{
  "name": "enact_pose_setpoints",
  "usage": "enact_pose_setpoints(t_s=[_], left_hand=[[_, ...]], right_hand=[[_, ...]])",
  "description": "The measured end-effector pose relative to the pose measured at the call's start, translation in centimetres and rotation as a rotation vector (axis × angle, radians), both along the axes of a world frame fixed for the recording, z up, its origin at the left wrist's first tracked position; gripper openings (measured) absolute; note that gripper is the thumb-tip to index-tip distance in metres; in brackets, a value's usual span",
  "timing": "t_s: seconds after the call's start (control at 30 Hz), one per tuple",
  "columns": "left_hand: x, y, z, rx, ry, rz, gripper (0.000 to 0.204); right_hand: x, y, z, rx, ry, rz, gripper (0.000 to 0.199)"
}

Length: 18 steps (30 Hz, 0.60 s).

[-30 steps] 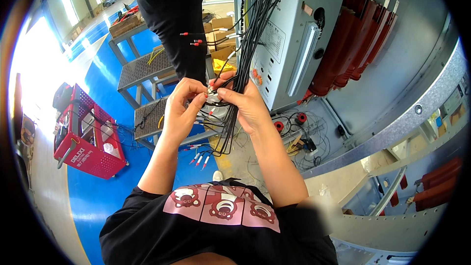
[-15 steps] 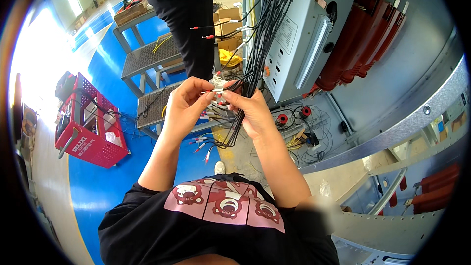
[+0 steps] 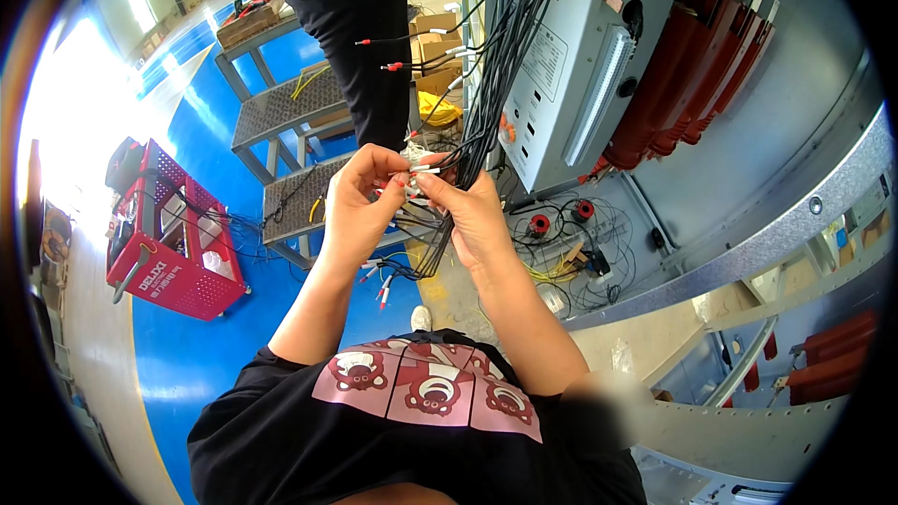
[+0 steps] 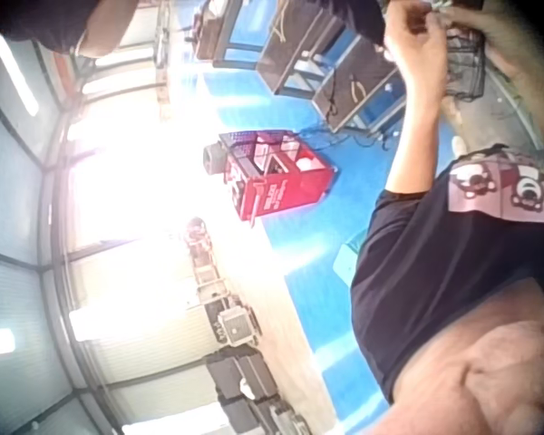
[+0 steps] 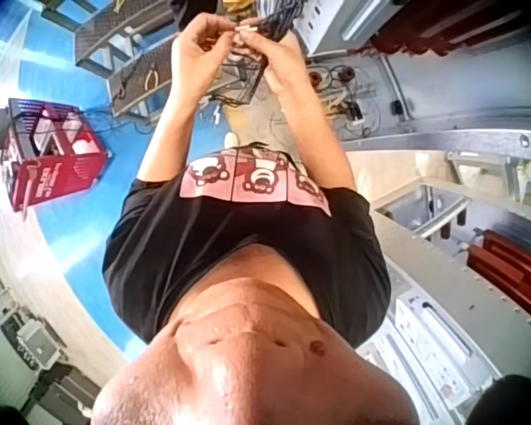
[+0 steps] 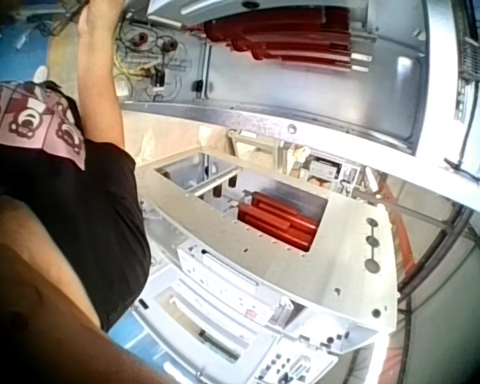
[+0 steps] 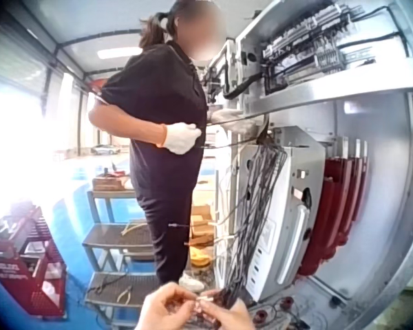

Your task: The person organizes a bundle of black and yellow wires inside an open electrical cabinet. They gather the wires, align them, and secure them with a zip tie while another person works nearby.

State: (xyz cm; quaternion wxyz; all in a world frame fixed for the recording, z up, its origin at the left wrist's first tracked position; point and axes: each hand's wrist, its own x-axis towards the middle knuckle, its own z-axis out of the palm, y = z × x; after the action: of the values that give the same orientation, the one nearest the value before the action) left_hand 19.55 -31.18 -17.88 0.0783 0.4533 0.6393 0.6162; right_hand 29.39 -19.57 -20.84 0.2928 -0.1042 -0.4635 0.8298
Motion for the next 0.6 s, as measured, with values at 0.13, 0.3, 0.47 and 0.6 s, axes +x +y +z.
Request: enact_pose_setpoints(t_s=[0.13,0.3,0.47,0.6], left_hand=[[0.1,0.2,0.3,0.006,0.031,-0.006,0.01],[0.2,0.2,0.1,0.01,0.054,0.01,0.009],[0.5,0.1,0.3,0.067,0.077,0.056,0.01],[1.0,0.3,0.9,0.014,0.117,0.016,0.011]], right_hand=[[0.1,0.2,0.4,0.059,-0.019,0.02,0.019],[0.3,0.5,0.3,-0.005,0.003,-0.008,0.018],[0.7,1.2,0.7,0.021,0.021,-0.03,0.017],[0.7,1.7,0.4,0.05,0.011,-0.019,0.016]])
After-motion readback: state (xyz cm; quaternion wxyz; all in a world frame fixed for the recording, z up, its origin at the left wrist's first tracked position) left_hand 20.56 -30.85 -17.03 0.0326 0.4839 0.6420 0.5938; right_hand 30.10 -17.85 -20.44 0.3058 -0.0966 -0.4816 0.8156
